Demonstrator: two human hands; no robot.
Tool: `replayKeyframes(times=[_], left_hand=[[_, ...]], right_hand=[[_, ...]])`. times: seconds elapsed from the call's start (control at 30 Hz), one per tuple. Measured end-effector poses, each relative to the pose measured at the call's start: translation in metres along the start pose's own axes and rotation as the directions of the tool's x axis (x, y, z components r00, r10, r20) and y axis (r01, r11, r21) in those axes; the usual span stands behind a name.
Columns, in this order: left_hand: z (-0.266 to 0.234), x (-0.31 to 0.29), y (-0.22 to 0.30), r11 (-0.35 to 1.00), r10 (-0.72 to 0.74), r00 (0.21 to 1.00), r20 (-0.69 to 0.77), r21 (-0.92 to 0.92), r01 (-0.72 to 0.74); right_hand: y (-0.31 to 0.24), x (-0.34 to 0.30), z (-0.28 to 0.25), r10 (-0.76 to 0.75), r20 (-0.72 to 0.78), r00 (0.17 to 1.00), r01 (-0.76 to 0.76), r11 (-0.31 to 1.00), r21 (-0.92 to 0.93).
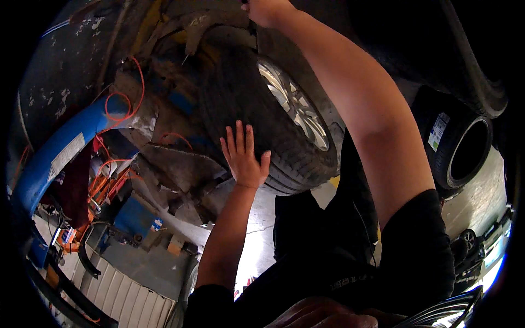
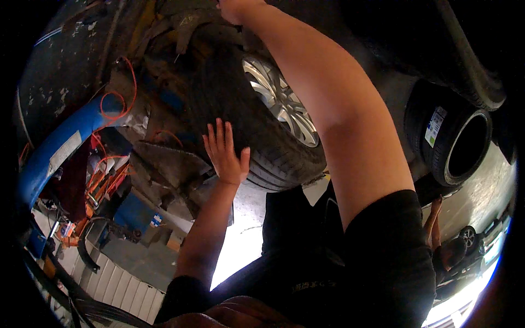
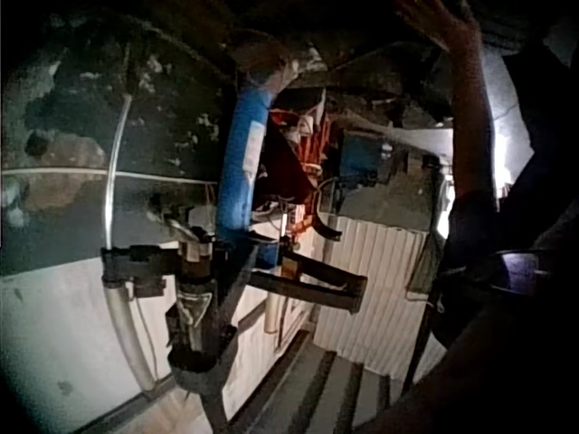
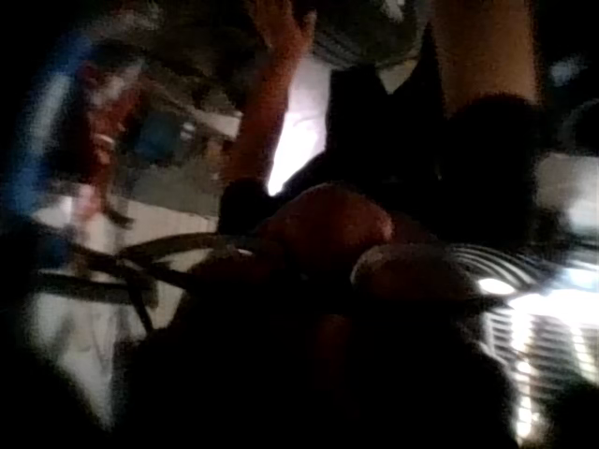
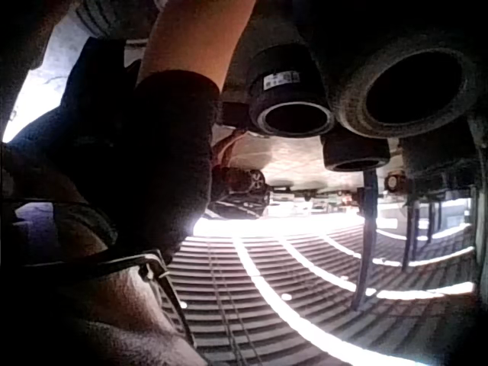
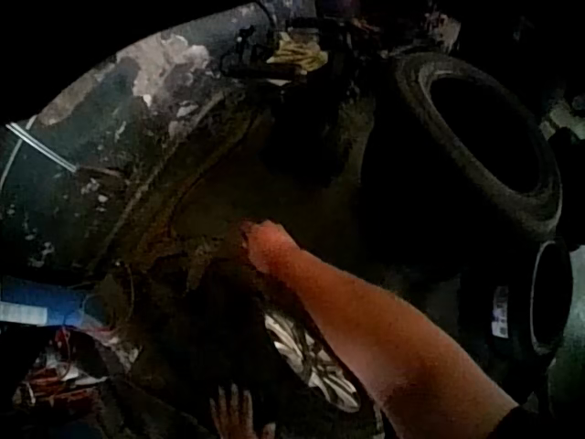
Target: The person uses a cordless impact wrench to loosen and remove the lug nuts from a car wheel. After removing the wheel, the person rolls it across the garage floor and places it on a tire changing machine.
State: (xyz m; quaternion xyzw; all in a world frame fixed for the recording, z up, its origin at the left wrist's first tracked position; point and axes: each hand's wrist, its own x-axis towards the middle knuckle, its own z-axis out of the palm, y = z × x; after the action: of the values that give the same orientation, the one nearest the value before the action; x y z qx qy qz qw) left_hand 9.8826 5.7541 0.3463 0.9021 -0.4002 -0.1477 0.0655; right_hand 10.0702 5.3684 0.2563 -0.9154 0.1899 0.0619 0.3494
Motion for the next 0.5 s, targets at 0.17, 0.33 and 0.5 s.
replayKeyframes(times=[0.17,0.33,0.5], left_hand=[[0.002,-0.013,-0.004,1.0,-0.024,1.0,0.015,0.017,0.024],[0.004,-0.01,-0.002,1.0,-0.007,1.0,-0.011,0.01,0.007],[0.004,-0.012,-0.003,1.0,0.02,0.999,-0.029,-0.004,-0.02]], right_hand=[[-0.015,-0.008,-0.009,0.002,0.094,0.996,0.0,1.0,-0.016],[-0.016,-0.018,-0.012,-0.012,0.062,0.998,0.011,1.0,0.022],[-0.022,-0.024,-0.022,-0.024,0.067,0.997,0.019,0.997,0.074]])
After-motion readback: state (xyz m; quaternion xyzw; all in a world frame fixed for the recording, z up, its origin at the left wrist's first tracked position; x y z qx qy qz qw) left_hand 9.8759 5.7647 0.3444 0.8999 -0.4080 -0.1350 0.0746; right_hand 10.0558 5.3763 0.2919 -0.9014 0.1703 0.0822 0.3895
